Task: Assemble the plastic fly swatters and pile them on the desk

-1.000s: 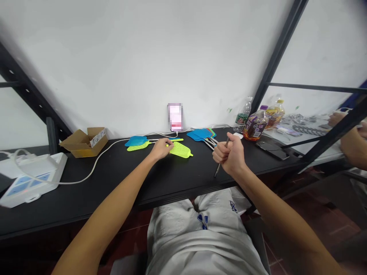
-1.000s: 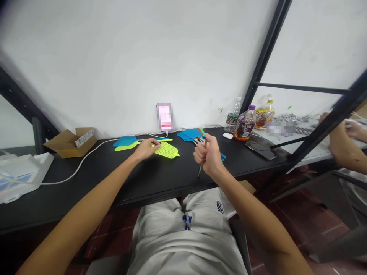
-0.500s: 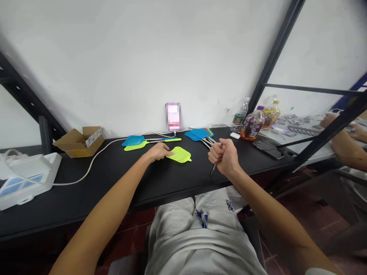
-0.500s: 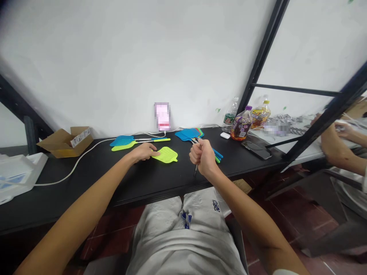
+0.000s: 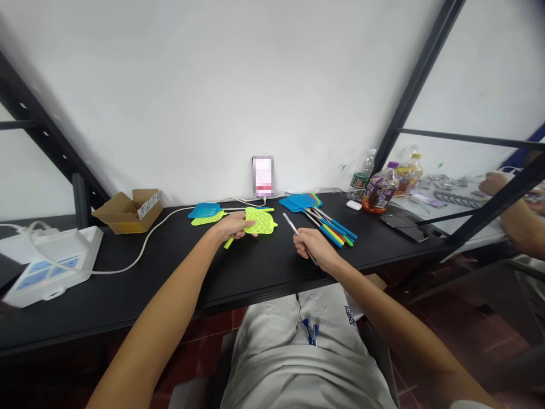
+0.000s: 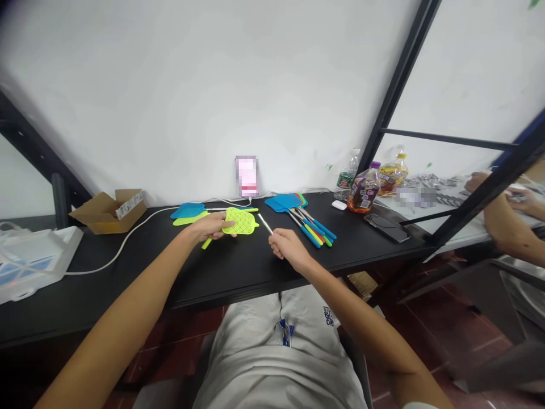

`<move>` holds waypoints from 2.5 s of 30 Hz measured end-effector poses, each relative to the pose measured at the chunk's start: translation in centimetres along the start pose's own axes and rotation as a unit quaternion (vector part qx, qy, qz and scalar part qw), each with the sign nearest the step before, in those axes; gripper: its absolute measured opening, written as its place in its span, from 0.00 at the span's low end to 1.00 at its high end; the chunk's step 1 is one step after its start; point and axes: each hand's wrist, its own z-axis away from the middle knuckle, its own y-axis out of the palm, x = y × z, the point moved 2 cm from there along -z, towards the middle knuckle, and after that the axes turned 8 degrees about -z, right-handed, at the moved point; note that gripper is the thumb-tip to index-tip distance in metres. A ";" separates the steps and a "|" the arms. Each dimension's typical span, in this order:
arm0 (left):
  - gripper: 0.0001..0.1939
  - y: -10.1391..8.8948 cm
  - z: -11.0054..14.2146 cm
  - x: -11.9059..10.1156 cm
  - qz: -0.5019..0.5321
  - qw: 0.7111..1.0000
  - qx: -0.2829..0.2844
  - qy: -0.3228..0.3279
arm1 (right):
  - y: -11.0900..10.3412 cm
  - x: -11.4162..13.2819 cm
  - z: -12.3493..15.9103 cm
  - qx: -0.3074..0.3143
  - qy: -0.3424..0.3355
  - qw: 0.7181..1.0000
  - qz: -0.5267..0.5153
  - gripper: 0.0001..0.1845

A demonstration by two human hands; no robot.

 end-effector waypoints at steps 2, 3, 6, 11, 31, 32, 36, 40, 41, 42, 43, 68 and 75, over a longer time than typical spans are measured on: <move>0.17 -0.4 0.2 0.0 0.018 0.999 0.029 0.012 | -0.4 -0.5 -0.4 0.026 0.027 0.996 0.084 0.07; 0.17 -0.5 0.3 0.1 0.025 0.998 0.047 0.016 | -0.6 -0.5 -0.4 0.041 0.028 0.991 0.122 0.09; 0.17 -0.9 0.5 0.4 0.042 0.995 0.087 0.037 | -1.7 0.2 -0.4 0.070 0.000 0.967 0.244 0.15; 0.19 -0.8 0.3 0.8 0.038 0.991 0.119 0.036 | -3.5 0.8 -0.5 0.079 -0.074 0.925 0.364 0.20; 0.13 -1.3 -0.7 1.5 0.040 0.991 0.127 0.014 | -5.0 -0.4 -1.9 0.078 -0.005 0.945 0.318 0.22; 0.13 -1.4 -0.8 1.6 0.043 0.991 0.127 0.014 | -5.0 -0.3 -1.9 0.078 -0.002 0.946 0.314 0.22; 0.12 -1.5 -1.2 1.9 0.037 0.990 0.134 0.013 | -4.8 -0.1 -1.7 0.078 0.001 0.947 0.311 0.22; 0.12 -1.7 -1.4 2.2 0.027 0.989 0.142 0.018 | -4.6 0.2 -1.5 0.081 0.011 0.949 0.304 0.22; 0.13 -1.8 -1.4 2.2 0.023 0.989 0.146 0.018 | -4.6 0.3 -1.4 0.084 0.015 0.950 0.301 0.23; 0.13 -1.8 -1.4 2.3 0.020 0.988 0.150 0.018 | -4.7 0.4 -1.4 0.091 0.021 0.950 0.297 0.23; 0.13 -1.9 -1.3 2.3 0.018 0.988 0.155 0.017 | -4.7 0.5 -1.3 0.099 0.028 0.950 0.294 0.23; 0.21 -1.2 1.0 0.7 -0.063 0.980 0.187 0.020 | -5.2 1.1 -0.9 0.147 0.052 0.933 0.323 0.22; 0.22 -0.9 1.2 0.5 -0.068 0.980 0.188 0.020 | -5.0 1.0 -1.0 0.126 0.028 0.923 0.363 0.20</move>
